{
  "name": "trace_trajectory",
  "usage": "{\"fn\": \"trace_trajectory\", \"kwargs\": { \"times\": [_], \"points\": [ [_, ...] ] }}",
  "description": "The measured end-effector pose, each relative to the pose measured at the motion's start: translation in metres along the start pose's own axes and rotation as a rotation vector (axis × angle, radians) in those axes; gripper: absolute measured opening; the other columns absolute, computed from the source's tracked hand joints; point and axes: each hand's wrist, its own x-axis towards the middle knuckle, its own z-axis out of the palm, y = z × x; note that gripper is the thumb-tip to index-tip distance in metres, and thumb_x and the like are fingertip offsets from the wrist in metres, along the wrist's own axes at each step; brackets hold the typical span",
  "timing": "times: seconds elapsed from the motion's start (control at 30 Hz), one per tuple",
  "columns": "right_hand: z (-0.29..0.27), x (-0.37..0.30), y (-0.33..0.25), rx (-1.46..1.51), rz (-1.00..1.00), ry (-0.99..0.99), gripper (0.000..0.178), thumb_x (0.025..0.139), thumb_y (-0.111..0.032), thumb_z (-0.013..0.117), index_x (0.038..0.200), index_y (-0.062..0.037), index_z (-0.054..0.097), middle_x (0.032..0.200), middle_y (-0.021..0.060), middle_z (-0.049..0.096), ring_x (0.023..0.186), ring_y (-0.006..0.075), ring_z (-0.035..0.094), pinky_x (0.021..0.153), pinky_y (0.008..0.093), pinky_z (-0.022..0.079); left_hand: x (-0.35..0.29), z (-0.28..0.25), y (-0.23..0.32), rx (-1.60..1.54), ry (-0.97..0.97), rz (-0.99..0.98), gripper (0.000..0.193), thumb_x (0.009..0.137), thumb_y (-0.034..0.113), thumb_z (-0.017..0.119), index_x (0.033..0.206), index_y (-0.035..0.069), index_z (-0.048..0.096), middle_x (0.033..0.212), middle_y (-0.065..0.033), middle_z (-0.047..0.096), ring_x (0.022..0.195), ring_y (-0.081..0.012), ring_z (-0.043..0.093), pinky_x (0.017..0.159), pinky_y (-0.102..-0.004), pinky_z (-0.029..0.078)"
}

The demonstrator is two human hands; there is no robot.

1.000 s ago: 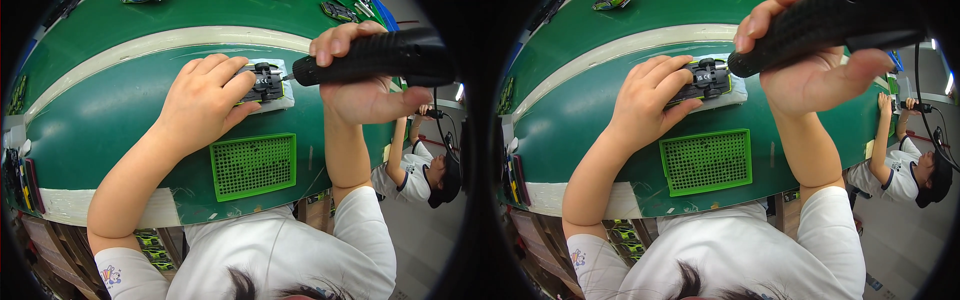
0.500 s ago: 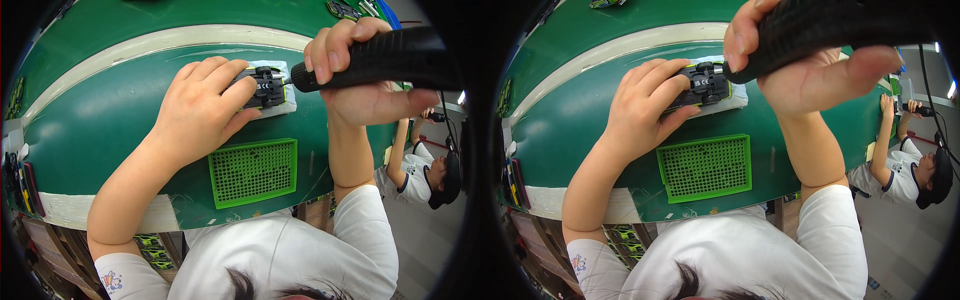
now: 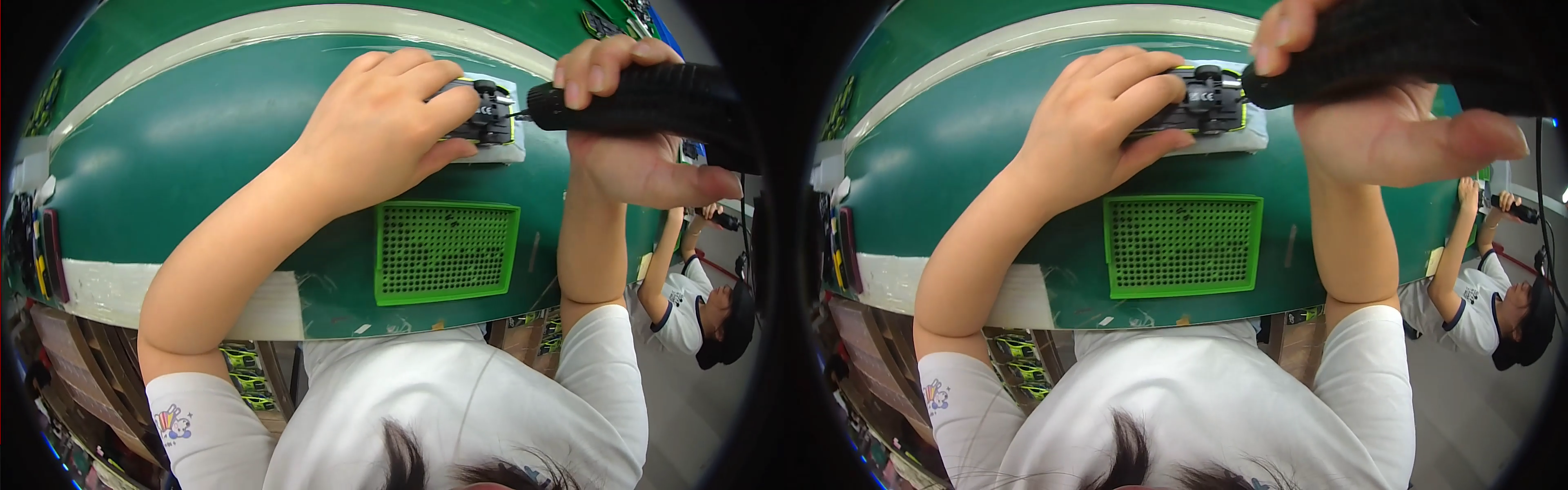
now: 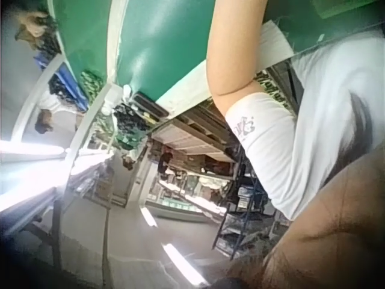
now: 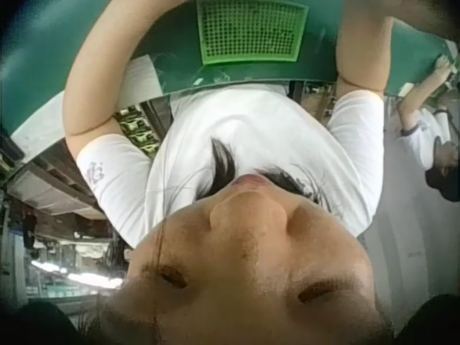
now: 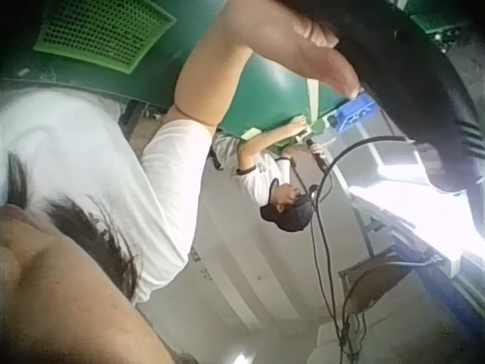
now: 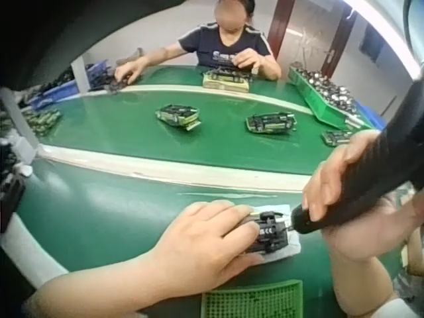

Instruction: The person assembles a toy car by hand, attaching plastic components with screws using an electric screwdriver.

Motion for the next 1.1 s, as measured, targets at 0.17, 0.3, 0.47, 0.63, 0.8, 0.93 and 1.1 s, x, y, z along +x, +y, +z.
{"fn": "trace_trajectory", "kwargs": {
  "times": [0.17, 0.3, 0.47, 0.63, 0.8, 0.93, 1.1],
  "points": [
    [0.038, -0.003, -0.035, -0.101, -0.024, 0.140, 0.101, 0.064, -0.091, 0.053, 0.118, -0.0058, 0.058, 0.090, 0.0054, 0.054, 0.072, 0.0174, 0.049, 0.071, 0.0346, 0.037, -0.004, 0.003, -0.005, -0.007, 0.052, 0.018, 0.033, 0.078, 0.026, 0.077, 0.102, 0.008, 0.063, 0.116, -0.0100, 0.065, 0.106, -0.0307, 0.060, 0.089, -0.0417, 0.047],
    [0.054, -0.009, -0.053, -0.086, 0.189, -0.096, 0.089, 0.068, -0.079, 0.066, 0.119, -0.0081, 0.051, 0.090, 0.0027, 0.053, 0.072, 0.0139, 0.051, 0.070, 0.0309, 0.038, -0.002, -0.002, -0.013, -0.109, 0.042, 0.036, 0.023, 0.081, 0.019, 0.072, 0.099, 0.005, 0.065, 0.112, -0.0129, 0.066, 0.104, -0.0321, 0.061, 0.089, -0.0418, 0.048],
    [0.106, -0.021, -0.006, 0.080, 0.115, 0.035, 0.094, 0.068, -0.085, 0.059, 0.120, -0.0078, 0.047, 0.089, 0.0066, 0.057, 0.069, 0.0182, 0.056, 0.066, 0.0343, 0.044, 0.000, 0.002, -0.024, -0.291, 0.112, 0.063, 0.019, 0.083, 0.015, 0.057, 0.089, 0.003, 0.071, 0.088, -0.0148, 0.068, 0.090, -0.0333, 0.064, 0.082, -0.0431, 0.051],
    [0.116, -0.029, 0.008, 0.151, 0.115, 0.060, 0.100, 0.066, -0.090, 0.053, 0.120, -0.0063, 0.045, 0.089, 0.0094, 0.059, 0.068, 0.0203, 0.059, 0.064, 0.0353, 0.047, 0.000, 0.004, -0.023, -0.286, 0.067, 0.026, 0.023, 0.081, 0.016, 0.057, 0.091, 0.003, 0.072, 0.089, -0.0148, 0.069, 0.091, -0.0333, 0.064, 0.083, -0.0431, 0.051],
    [0.117, -0.029, 0.011, 0.167, 0.129, 0.089, 0.102, 0.067, -0.091, 0.051, 0.120, -0.0047, 0.044, 0.089, 0.0105, 0.059, 0.067, 0.0206, 0.059, 0.064, 0.0349, 0.048, 0.000, 0.006, -0.022, -0.279, 0.079, 0.022, 0.023, 0.081, 0.017, 0.056, 0.091, 0.004, 0.072, 0.090, -0.0151, 0.068, 0.090, -0.0335, 0.064, 0.082, -0.0432, 0.051],
    [0.116, -0.032, 0.011, 0.141, 0.116, 0.070, 0.102, 0.066, -0.092, 0.049, 0.120, -0.0044, 0.044, 0.088, 0.0108, 0.059, 0.065, 0.0206, 0.059, 0.063, 0.0351, 0.048, 0.000, 0.007, -0.021, -0.276, 0.080, 0.022, 0.023, 0.081, 0.017, 0.056, 0.091, 0.004, 0.072, 0.090, -0.0149, 0.068, 0.090, -0.0335, 0.063, 0.082, -0.0433, 0.051],
    [0.104, -0.031, 0.013, 0.120, 0.106, -0.018, 0.102, 0.066, -0.092, 0.049, 0.119, -0.0044, 0.045, 0.086, 0.0110, 0.059, 0.065, 0.0212, 0.060, 0.063, 0.0357, 0.049, 0.001, 0.008, -0.021, -0.276, 0.077, 0.029, 0.022, 0.081, 0.017, 0.057, 0.091, 0.004, 0.072, 0.091, -0.0147, 0.069, 0.091, -0.0332, 0.064, 0.082, -0.0428, 0.051]
  ]
}}
